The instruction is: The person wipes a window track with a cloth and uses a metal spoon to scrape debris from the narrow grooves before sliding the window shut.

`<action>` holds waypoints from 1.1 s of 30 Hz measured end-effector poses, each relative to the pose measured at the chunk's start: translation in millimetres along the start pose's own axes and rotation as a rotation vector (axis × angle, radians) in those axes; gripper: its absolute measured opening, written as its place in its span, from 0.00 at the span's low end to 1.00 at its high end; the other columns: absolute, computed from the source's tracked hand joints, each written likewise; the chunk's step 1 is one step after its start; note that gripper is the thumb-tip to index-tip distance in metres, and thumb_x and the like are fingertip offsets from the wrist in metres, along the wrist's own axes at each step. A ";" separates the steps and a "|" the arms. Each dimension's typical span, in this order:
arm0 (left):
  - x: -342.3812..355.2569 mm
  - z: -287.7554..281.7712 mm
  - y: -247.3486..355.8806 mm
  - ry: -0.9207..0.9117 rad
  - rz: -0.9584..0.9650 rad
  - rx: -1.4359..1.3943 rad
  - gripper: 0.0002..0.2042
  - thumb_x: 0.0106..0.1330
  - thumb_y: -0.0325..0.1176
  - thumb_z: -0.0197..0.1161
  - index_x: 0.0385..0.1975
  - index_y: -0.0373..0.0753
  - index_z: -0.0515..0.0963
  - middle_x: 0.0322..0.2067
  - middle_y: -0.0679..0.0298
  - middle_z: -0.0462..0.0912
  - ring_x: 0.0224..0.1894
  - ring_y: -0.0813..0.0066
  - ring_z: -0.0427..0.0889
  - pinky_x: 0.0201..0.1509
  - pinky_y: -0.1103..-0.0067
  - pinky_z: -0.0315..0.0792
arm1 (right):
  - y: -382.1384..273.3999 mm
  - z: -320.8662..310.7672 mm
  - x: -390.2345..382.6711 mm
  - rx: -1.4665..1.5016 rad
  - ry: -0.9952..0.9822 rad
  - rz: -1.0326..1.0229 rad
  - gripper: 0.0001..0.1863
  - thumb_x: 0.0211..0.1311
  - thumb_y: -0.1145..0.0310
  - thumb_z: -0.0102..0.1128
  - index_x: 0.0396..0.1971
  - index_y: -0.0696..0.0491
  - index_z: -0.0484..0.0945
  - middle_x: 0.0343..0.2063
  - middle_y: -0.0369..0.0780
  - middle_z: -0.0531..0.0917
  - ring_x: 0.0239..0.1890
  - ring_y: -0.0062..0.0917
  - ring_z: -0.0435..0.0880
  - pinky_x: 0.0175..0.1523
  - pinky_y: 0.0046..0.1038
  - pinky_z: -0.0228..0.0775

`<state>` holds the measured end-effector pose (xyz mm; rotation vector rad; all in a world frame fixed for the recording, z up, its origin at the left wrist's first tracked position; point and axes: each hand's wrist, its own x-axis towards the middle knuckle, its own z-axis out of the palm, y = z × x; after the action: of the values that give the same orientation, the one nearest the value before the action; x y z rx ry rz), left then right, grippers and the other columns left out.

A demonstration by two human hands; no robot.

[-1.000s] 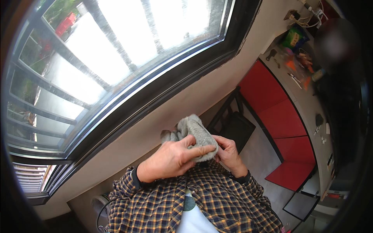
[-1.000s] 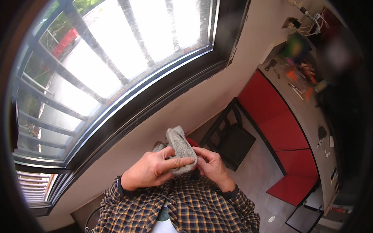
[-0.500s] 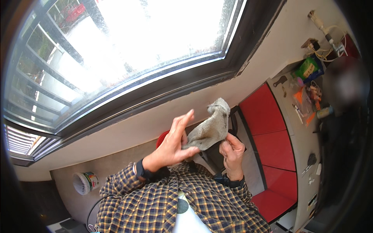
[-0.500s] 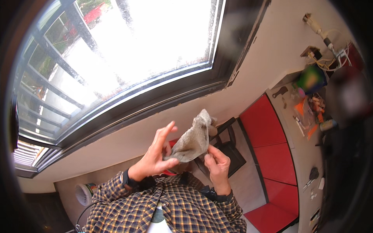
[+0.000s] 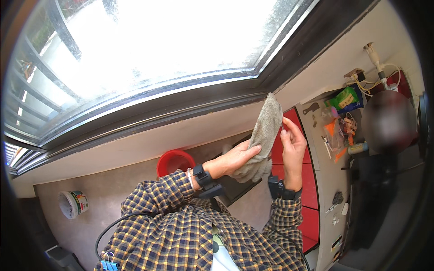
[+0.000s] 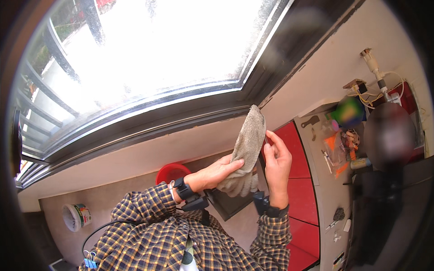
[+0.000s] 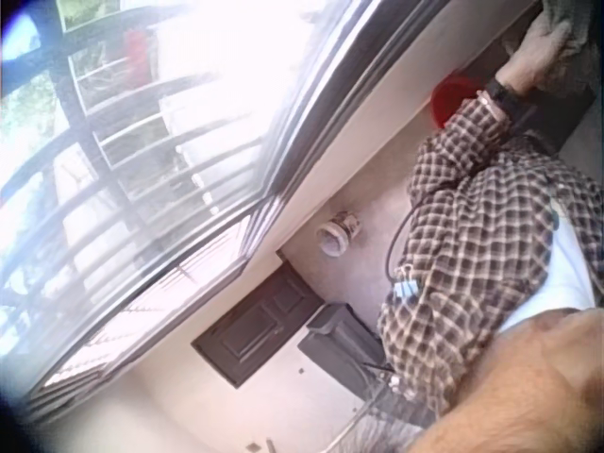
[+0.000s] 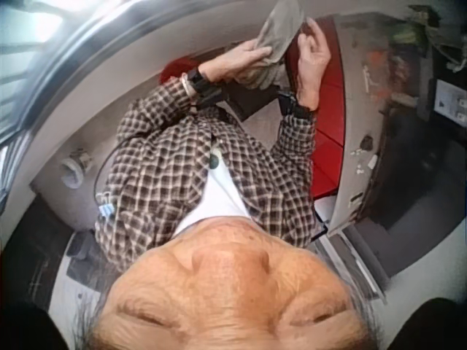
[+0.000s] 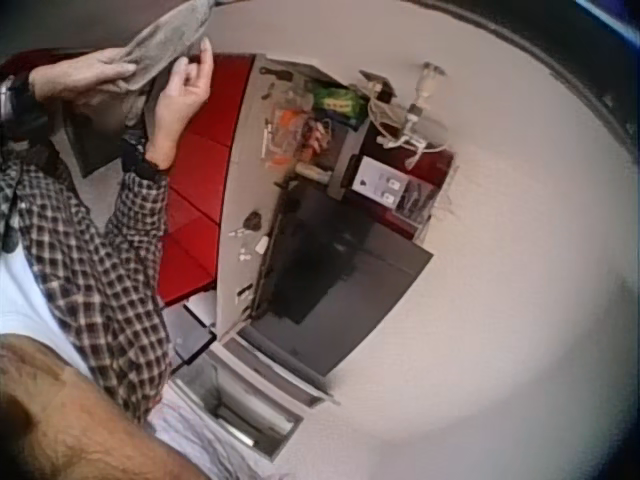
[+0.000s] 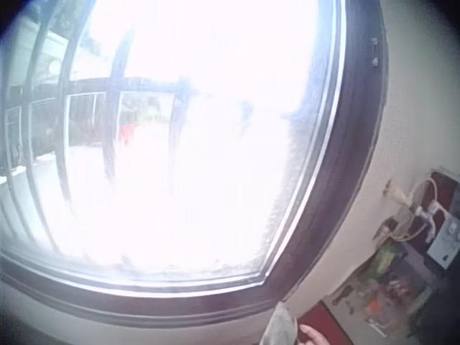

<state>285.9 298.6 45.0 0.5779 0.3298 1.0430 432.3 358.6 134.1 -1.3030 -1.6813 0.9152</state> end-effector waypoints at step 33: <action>-26.6 38.9 20.5 0.030 0.039 -0.270 0.18 0.75 0.42 0.47 0.52 0.33 0.72 0.47 0.56 0.80 0.49 0.67 0.80 0.55 0.71 0.75 | -50.7 -39.5 86.9 -0.402 -0.758 -0.003 0.16 0.59 0.80 0.53 0.46 0.59 0.82 0.41 0.38 0.86 0.43 0.17 0.80 0.51 0.22 0.71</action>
<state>278.8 271.6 88.1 0.3272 0.2001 1.1134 435.4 435.6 209.8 -1.2805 -2.5538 1.2035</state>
